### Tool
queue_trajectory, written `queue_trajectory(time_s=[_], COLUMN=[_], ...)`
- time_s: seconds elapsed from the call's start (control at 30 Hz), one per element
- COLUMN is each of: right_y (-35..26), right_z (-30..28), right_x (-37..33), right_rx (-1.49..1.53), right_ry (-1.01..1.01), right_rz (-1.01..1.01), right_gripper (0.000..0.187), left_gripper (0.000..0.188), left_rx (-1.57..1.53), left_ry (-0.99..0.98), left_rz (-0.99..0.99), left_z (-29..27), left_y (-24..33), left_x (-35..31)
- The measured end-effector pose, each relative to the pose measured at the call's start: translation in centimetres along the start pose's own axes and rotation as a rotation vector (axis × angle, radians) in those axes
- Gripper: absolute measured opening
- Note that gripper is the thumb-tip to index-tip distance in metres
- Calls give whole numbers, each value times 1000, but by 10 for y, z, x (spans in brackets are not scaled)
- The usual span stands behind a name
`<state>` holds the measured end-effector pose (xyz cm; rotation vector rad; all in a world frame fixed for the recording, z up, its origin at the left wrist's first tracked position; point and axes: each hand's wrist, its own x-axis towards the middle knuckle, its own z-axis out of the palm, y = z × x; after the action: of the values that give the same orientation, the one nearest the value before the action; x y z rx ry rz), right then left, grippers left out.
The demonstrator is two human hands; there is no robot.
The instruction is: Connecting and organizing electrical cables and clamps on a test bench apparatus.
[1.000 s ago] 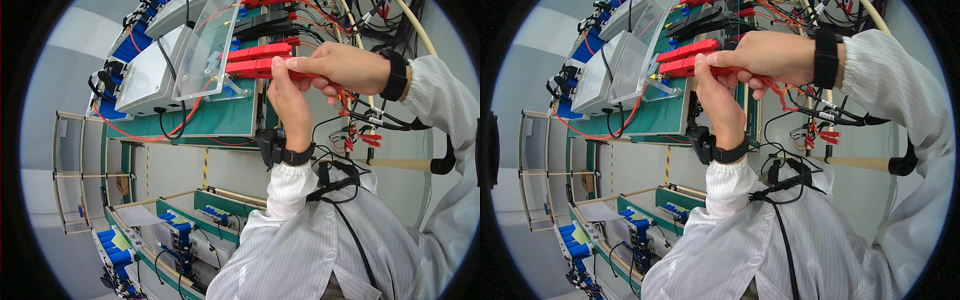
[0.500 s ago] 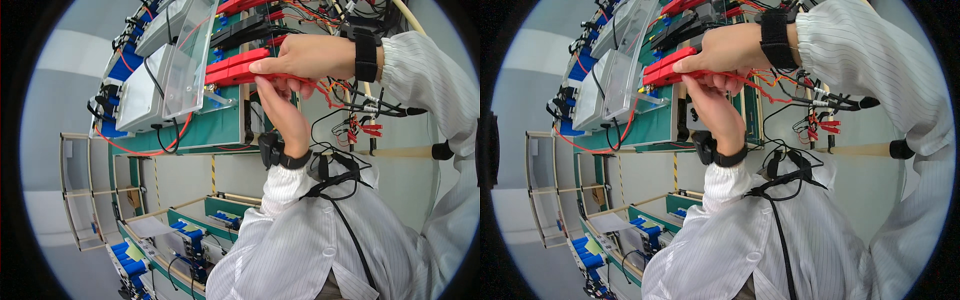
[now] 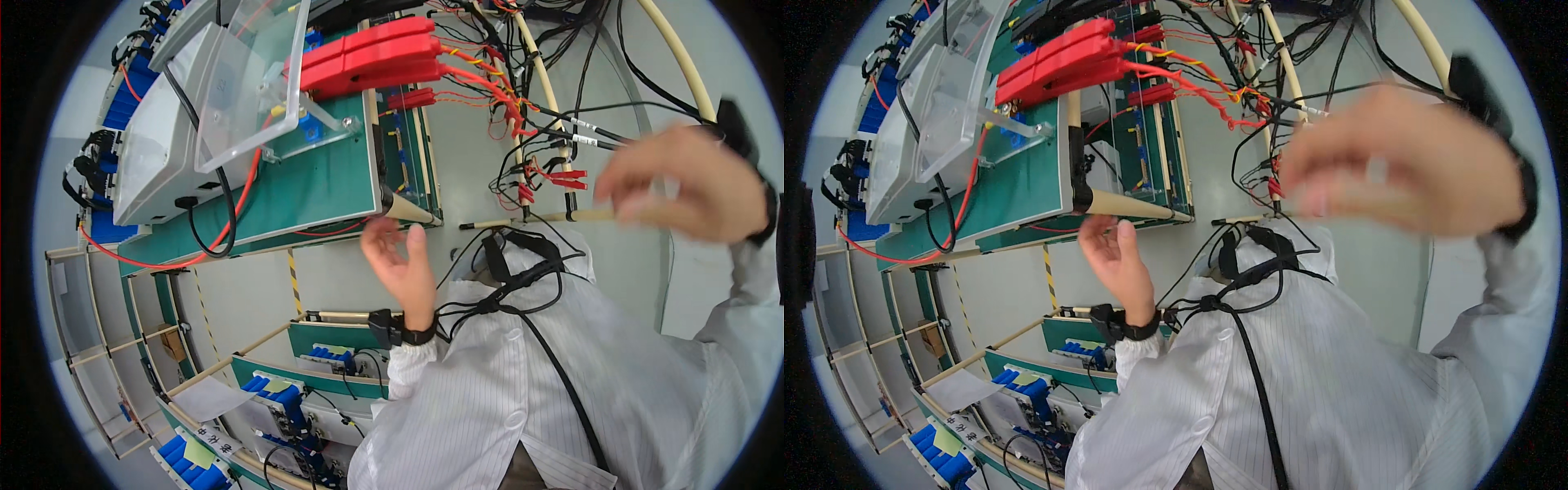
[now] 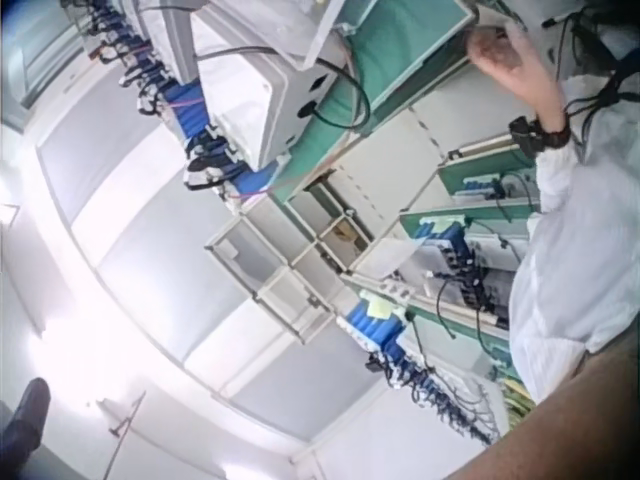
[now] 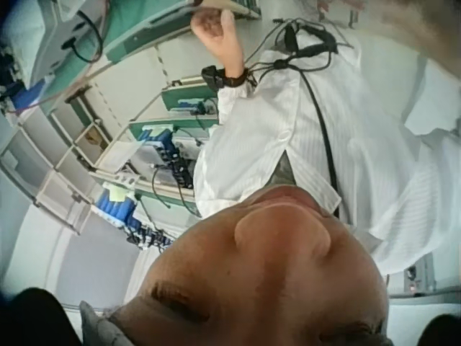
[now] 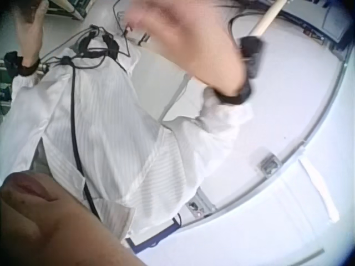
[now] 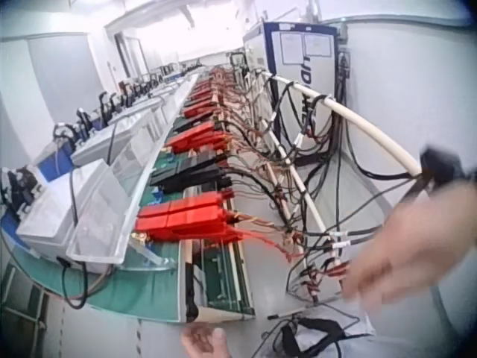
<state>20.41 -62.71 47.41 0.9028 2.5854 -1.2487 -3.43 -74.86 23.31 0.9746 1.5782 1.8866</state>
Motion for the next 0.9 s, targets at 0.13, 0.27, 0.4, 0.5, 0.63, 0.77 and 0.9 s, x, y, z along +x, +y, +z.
queue_trajectory(time_s=[0.13, 0.27, 0.4, 0.5, 0.63, 0.77, 0.9], right_y=[48, 151, 268, 328, 344, 381, 383], right_z=[108, 228, 319, 363, 401, 466, 473], right_x=[24, 83, 99, 63, 40, 35, 6], right_rx=[112, -24, 27, 75, 598, 601, 255], right_ry=[-54, 212, 216, -3, -128, 15, -24], right_rz=[-80, 376, 741, 1007, 1204, 991, 677], right_gripper=[22, 35, 44, 62, 78, 57, 43], left_gripper=[37, 29, 24, 23, 26, 25, 23], left_rx=[14, 6, 12, 12, 58, 36, 30], left_ry=[-83, -333, -335, -371, -398, -387, -396], left_rz=[87, -84, -47, -87, -10, -38, -79], left_z=[10, 10, 7, 0, -4, 3, 1], left_y=[-2, 6, -3, -2, -10, -5, -9], left_x=[27, 44, 43, 44, 45, 44, 44])
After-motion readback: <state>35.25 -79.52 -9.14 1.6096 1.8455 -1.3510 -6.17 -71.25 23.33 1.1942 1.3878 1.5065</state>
